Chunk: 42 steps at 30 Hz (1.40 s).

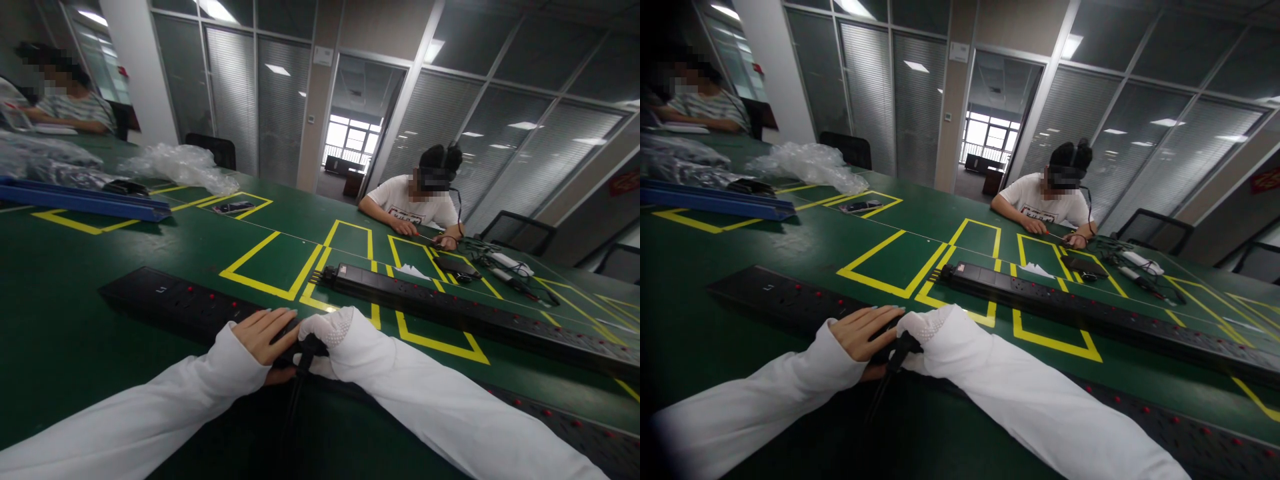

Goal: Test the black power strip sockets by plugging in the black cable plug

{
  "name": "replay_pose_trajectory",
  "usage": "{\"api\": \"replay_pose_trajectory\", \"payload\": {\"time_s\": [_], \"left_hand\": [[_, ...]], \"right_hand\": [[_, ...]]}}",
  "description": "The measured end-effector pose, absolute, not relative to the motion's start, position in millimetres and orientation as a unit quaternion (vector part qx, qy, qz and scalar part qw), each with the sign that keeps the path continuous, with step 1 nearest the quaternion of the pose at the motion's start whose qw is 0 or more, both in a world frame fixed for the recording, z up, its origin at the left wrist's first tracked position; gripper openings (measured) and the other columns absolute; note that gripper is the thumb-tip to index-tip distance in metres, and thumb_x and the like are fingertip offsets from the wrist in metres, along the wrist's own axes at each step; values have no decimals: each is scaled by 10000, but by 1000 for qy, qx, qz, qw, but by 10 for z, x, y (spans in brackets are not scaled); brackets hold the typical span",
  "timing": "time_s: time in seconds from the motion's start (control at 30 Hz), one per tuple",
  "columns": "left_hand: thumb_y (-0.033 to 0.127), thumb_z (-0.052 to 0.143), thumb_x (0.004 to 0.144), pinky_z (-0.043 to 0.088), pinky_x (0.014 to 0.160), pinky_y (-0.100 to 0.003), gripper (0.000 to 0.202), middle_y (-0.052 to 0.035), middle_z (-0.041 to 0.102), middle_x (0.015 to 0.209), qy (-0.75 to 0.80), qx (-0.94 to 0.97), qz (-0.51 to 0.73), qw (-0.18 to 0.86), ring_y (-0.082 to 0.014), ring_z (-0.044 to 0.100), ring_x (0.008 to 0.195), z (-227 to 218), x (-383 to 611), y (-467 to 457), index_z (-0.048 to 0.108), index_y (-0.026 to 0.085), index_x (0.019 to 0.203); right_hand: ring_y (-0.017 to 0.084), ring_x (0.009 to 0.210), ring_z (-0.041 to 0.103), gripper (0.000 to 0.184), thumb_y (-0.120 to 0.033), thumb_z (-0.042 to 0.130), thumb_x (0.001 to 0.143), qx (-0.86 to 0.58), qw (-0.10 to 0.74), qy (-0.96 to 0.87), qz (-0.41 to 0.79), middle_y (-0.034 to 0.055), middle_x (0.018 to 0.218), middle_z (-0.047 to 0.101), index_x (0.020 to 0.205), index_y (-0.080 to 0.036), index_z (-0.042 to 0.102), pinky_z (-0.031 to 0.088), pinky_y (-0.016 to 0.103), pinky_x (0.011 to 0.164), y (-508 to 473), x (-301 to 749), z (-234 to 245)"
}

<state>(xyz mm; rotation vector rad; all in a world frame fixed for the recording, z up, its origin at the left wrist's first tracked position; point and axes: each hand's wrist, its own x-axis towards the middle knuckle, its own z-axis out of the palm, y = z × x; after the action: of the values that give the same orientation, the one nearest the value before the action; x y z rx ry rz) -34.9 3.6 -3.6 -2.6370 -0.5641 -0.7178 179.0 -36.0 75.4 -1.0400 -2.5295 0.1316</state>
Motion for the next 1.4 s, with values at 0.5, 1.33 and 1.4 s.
{"api": "replay_pose_trajectory", "payload": {"time_s": [0.5, 1.33, 1.4], "left_hand": [[403, 487, 855, 454, 865, -468, 453, -175, 557, 1240, -204, -930, -253, 173, -333, 535, 1118, -22, -350, 23, 499, 173, 1245], [433, 515, 846, 452, 864, -450, 436, -151, 568, 1230, -213, -919, -277, 181, -314, 543, 1105, -73, -324, 35, 539, 199, 1214], [431, 516, 844, 450, 863, -451, 443, -154, 564, 1235, -210, -922, -270, 182, -316, 542, 1108, -73, -327, 40, 528, 197, 1220]], "right_hand": [[61, 565, 518, 230, -325, 645, 750, -347, 201, -915, 54, -63, 753, 627, 946, -227, 574, 343, 162, 517, -376, 1811, 835], [83, 600, 552, 247, -352, 636, 751, -406, 251, -874, 90, -39, 766, 635, 941, -209, 572, 389, 189, 564, -311, 1806, 666], [87, 585, 533, 231, -364, 625, 761, -393, 230, -889, 56, -48, 754, 628, 941, -228, 573, 370, 198, 542, -307, 1813, 670]]}}
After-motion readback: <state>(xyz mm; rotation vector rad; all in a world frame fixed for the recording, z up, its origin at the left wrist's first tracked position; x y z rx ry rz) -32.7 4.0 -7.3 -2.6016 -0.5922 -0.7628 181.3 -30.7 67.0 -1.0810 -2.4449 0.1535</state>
